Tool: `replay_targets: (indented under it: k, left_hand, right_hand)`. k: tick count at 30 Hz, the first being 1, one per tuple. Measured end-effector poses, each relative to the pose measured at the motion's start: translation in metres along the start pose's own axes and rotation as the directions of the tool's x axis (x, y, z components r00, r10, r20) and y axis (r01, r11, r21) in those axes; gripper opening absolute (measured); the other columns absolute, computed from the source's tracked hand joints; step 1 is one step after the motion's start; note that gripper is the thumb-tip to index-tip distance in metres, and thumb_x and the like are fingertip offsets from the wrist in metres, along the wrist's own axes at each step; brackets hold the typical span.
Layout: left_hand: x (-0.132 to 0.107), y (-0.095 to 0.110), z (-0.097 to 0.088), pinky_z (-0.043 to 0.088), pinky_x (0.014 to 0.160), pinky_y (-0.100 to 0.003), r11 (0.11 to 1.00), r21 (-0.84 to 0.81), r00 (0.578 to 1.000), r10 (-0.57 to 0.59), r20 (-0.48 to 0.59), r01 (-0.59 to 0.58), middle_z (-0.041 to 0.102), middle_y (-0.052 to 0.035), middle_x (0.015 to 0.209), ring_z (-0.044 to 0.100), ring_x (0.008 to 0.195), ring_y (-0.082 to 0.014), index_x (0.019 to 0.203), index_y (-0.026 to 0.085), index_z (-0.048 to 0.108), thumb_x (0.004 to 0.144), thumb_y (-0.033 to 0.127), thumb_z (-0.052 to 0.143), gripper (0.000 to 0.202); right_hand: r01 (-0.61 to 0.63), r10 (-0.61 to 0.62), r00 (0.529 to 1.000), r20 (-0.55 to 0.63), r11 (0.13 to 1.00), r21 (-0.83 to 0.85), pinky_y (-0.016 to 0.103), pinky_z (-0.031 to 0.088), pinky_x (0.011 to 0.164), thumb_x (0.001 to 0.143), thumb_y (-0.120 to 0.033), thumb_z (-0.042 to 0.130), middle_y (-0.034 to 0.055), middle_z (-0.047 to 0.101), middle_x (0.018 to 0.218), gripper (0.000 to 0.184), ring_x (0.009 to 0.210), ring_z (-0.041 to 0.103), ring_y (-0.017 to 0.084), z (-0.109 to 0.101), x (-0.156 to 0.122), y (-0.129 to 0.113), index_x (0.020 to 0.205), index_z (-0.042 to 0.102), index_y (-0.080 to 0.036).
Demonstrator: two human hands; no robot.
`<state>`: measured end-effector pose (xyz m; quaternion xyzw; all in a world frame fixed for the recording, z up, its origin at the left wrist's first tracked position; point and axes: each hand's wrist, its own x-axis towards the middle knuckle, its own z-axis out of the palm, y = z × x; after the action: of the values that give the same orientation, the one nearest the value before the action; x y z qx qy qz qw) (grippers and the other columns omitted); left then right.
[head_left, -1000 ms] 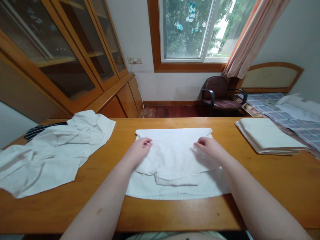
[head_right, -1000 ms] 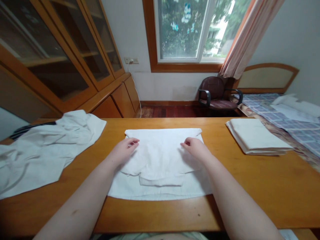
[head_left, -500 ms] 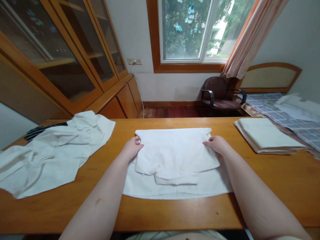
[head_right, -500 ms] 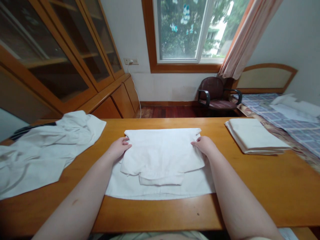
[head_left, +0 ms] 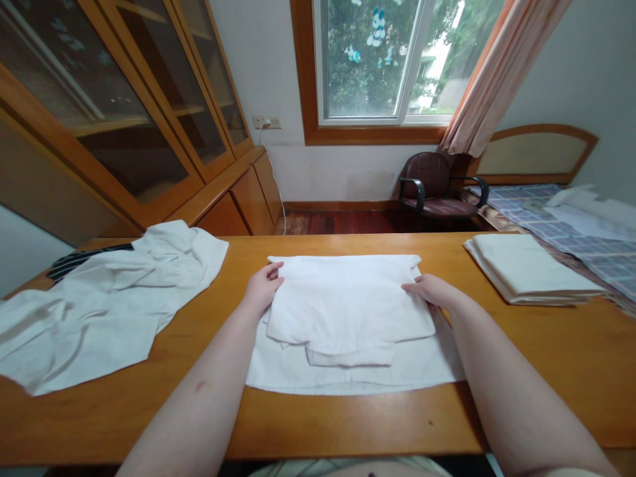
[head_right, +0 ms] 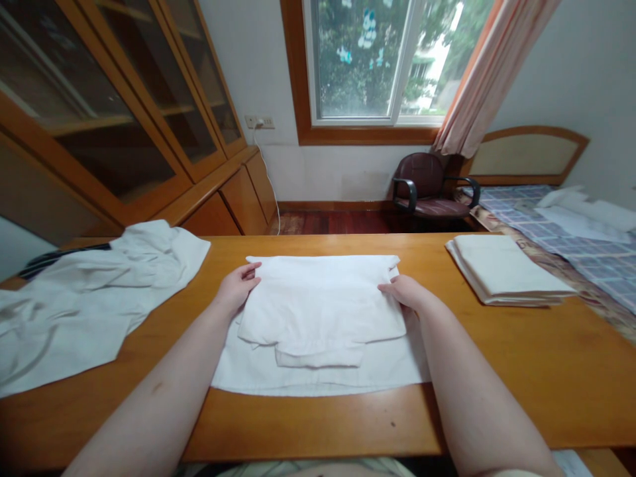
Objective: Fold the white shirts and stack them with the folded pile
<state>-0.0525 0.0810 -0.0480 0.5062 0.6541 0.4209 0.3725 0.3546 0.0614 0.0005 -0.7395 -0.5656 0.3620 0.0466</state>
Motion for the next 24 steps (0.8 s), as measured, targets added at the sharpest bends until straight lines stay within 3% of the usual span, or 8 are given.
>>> replay_targets:
  k: [5,12,16,20,22,24]
  left_hand:
    - [-0.001,0.004,-0.004,0.046,0.091,-0.027,0.962,0.267,0.998,0.064,-0.008,-0.060,0.065,-0.0083,0.110,0.061,0.101,-0.0180,0.125,0.017,0.055,0.073,0.018,0.059,0.052]
    - [-0.010,0.014,-0.009,0.046,0.087,-0.027,0.881,0.463,0.994,0.061,0.095,-0.098,0.065,-0.0060,0.110,0.062,0.095,-0.0183,0.125,0.023,0.056,0.076,0.021,0.057,0.050]
    - [-0.006,0.011,-0.007,0.047,0.083,-0.028,0.823,0.549,0.989,0.121,0.088,-0.149,0.066,-0.0049,0.101,0.061,0.087,-0.0189,0.127,0.023,0.055,0.074,0.020,0.056,0.053]
    - [-0.003,0.007,-0.005,0.046,0.083,-0.028,0.776,0.609,0.986,0.150,0.076,-0.165,0.062,-0.0078,0.099,0.060,0.086,-0.0198,0.132,0.014,0.049,0.070,0.019,0.057,0.062]
    - [-0.004,0.007,-0.005,0.045,0.087,-0.029,0.772,0.617,0.987,0.152,0.052,-0.151,0.059,-0.0098,0.103,0.059,0.089,-0.0207,0.134,0.012,0.045,0.070,0.020,0.058,0.066]
    - [-0.005,0.007,-0.006,0.044,0.089,-0.030,0.776,0.617,0.989,0.143,0.030,-0.131,0.059,-0.0105,0.104,0.059,0.092,-0.0215,0.135,0.013,0.042,0.071,0.022,0.057,0.066]
  right_hand:
    - [0.017,-0.021,0.997,0.073,0.998,0.058,0.027,0.039,0.051,0.076,-0.044,0.054,0.0062,0.062,0.065,0.028,0.055,0.054,0.017,-0.002,0.000,0.005,0.067,0.058,-0.018]
    - [0.082,-0.085,0.996,0.003,0.956,-0.281,0.028,0.039,0.059,0.077,-0.045,0.055,0.0100,0.064,0.068,0.033,0.064,0.058,0.020,-0.002,0.008,0.006,0.063,0.062,-0.017]
    - [0.087,-0.111,0.993,-0.050,0.934,-0.347,0.027,0.039,0.061,0.079,-0.041,0.054,0.0121,0.067,0.080,0.029,0.070,0.059,0.021,0.000,0.008,0.001,0.072,0.065,-0.016]
    - [0.071,-0.091,0.995,-0.037,0.924,-0.375,0.028,0.039,0.062,0.078,-0.045,0.054,0.0144,0.067,0.083,0.032,0.074,0.061,0.023,0.001,0.010,0.002,0.074,0.065,-0.015]
    - [0.035,-0.070,0.994,-0.090,0.938,-0.344,0.029,0.039,0.063,0.078,-0.047,0.053,0.0150,0.067,0.084,0.035,0.077,0.061,0.025,0.003,0.013,0.004,0.077,0.065,-0.014]
    - [-0.028,-0.032,0.971,-0.238,0.969,-0.245,0.030,0.040,0.065,0.079,-0.049,0.051,0.0151,0.067,0.090,0.040,0.081,0.062,0.025,0.005,0.018,0.007,0.092,0.064,-0.013]
